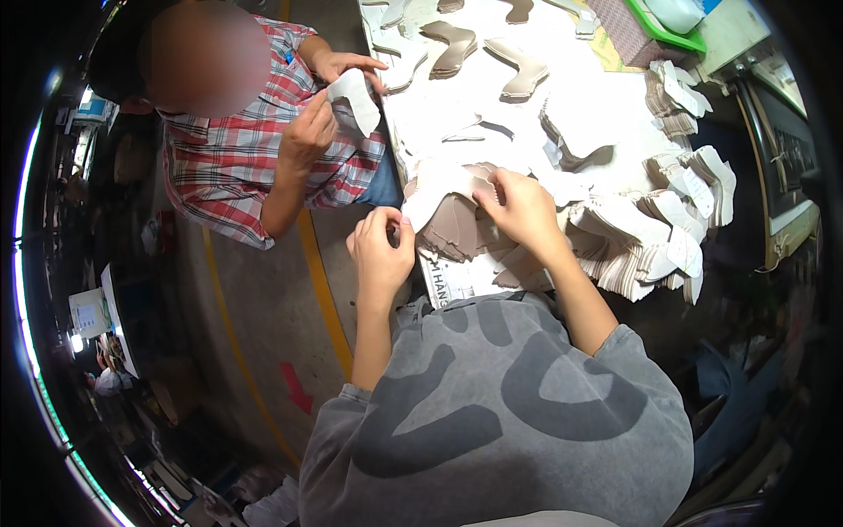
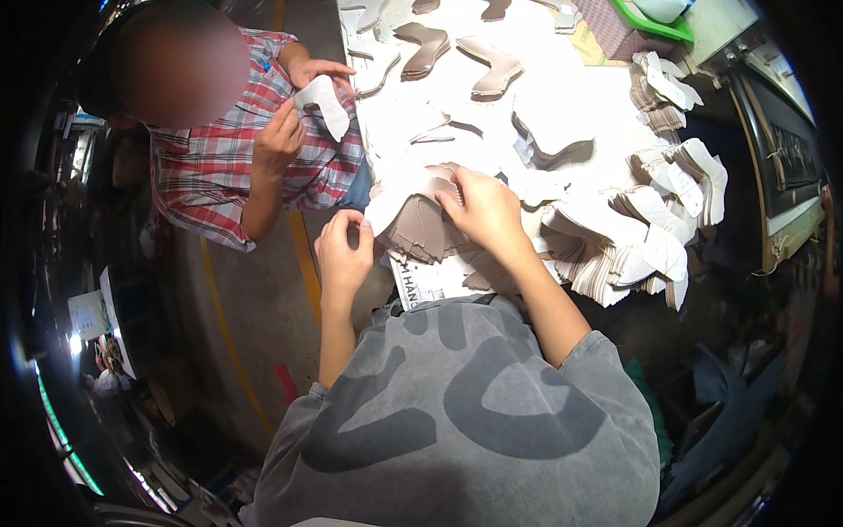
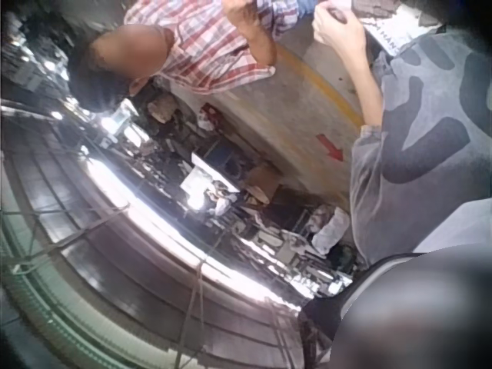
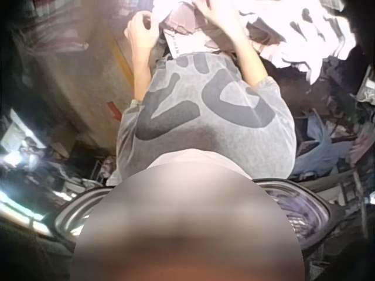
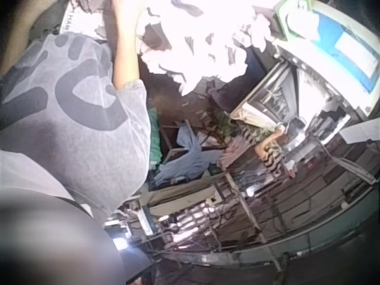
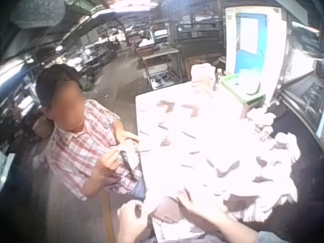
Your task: The person repeatedly picks up stacked beige shoe parts from a table, separates them one by one, and places them back on the table. A coworker performs the same task across the table.
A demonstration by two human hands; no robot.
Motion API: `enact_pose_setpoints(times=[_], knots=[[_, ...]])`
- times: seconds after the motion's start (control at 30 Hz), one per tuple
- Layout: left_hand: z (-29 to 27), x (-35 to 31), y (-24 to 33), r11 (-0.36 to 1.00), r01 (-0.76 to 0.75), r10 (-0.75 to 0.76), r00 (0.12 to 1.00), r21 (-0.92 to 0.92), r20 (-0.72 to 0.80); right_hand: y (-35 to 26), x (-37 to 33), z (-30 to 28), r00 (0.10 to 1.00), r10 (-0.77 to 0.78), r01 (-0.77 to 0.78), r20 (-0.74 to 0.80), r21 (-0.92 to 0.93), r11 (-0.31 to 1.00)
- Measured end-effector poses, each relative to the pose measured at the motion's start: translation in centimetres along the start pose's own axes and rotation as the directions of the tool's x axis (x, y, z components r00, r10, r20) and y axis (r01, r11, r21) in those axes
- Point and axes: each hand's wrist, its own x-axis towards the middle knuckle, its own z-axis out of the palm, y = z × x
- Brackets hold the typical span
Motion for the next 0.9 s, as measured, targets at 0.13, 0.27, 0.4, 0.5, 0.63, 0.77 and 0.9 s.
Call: enact_pose_setpoints(times=[0.13, 0.27, 0.4, 0.5, 0.63, 0.77, 0.9], knots=[[2.9, -1.0, 0.8, 0.996, -0.076, 0.085, 0.962, 0.043, -0.259, -0.2, -0.8, 1.3, 0.964, 0.069, -0.051, -0.255, 0.078, 0.996], [6.1, -1.6, 3.4, 0.948, -0.096, 0.132, 0.986, 0.303, -0.103, 0.8, -1.2, 1.0, 0.963, 0.092, -0.064, -0.253, 0.118, 0.991], [7.6, -0.2, 4.4, 0.899, -0.021, 0.001, 0.999, 0.438, 0.045, 3.1, -2.9, -0.5, 0.978, 0.145, -0.137, -0.15, 0.058, 0.989], [7.2, 1.1, 4.2, 0.923, 0.007, -0.056, 0.992, 0.385, 0.116, 4.0, -5.3, -0.7, 0.992, 0.125, -0.126, -0.022, -0.077, 0.989], [6.2, 2.6, 4.2, 0.965, 0.017, -0.057, 0.988, 0.263, 0.145, 3.9, -7.6, 0.8, 0.991, 0.129, -0.122, 0.021, -0.205, 0.971], [5.9, 2.9, 4.2, 0.96, 0.027, -0.077, 0.983, 0.279, 0.169, 4.1, -8.0, 1.6, 0.99, 0.135, -0.139, -0.032, -0.161, 0.977], [5.8, 2.6, 3.9, 0.92, -0.062, 0.023, 0.994, 0.387, 0.105, 3.8, -7.6, 0.8, 0.989, 0.107, -0.117, -0.099, -0.106, 0.987]])
